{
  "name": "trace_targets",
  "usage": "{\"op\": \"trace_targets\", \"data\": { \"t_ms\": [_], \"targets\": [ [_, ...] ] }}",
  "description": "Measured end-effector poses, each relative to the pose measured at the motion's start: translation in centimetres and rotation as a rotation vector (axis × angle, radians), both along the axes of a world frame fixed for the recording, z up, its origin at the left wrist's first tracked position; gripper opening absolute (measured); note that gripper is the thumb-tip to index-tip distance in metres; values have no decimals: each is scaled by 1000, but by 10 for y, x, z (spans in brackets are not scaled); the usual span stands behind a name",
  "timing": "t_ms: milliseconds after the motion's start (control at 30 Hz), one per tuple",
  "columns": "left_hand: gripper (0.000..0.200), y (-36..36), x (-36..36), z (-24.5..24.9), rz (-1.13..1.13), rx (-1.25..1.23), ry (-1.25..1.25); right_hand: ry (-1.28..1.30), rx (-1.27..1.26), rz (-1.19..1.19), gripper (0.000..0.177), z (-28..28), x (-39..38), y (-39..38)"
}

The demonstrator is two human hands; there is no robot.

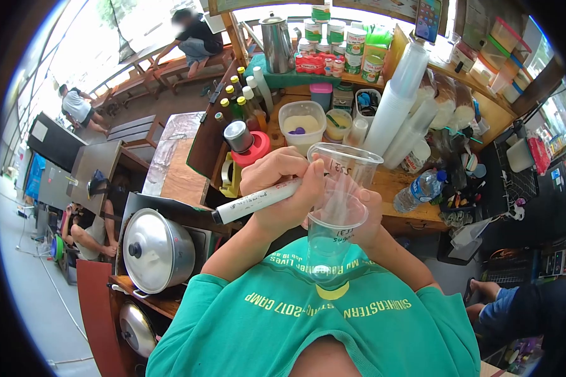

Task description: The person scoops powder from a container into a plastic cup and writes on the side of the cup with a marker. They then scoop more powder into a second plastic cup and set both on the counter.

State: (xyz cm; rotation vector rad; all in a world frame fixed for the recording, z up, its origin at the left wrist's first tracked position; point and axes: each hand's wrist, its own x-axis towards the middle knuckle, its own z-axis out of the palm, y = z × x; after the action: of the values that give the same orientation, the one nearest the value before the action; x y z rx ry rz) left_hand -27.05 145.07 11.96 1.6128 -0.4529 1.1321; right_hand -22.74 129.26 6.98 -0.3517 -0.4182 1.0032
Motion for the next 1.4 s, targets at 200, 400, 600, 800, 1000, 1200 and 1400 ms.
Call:
{"op": "trace_targets", "data": {
  "t_ms": [200, 400, 600, 800, 1000, 1200, 1400],
  "targets": [
    [15, 1, -4, 0, -23, 58, 11, 8, -13, -36, 89, -6, -1, -1],
    [18, -4, 1, 5, -20, 10, -84, 13, -22, -65, 92, -4, -3, 0],
    [19, -4, 0, 5, 7, 21, -55, -39, -21, -51, 95, -5, -2, -2],
    [19, -5, -2, 8, 50, 114, -57, -14, -19, -54, 95, -10, -1, -2],
    [18, -7, -7, 8, 8, 128, -20, -18, -2, -60, 95, -9, -2, -4],
    [17, -9, -8, 10, -10, 141, -15, -54, -5, -61, 94, -4, -4, -6],
    [17, -8, -8, 6, 1, 159, 6, -55, -25, -85, 94, -7, -4, -7]
  ]
}}
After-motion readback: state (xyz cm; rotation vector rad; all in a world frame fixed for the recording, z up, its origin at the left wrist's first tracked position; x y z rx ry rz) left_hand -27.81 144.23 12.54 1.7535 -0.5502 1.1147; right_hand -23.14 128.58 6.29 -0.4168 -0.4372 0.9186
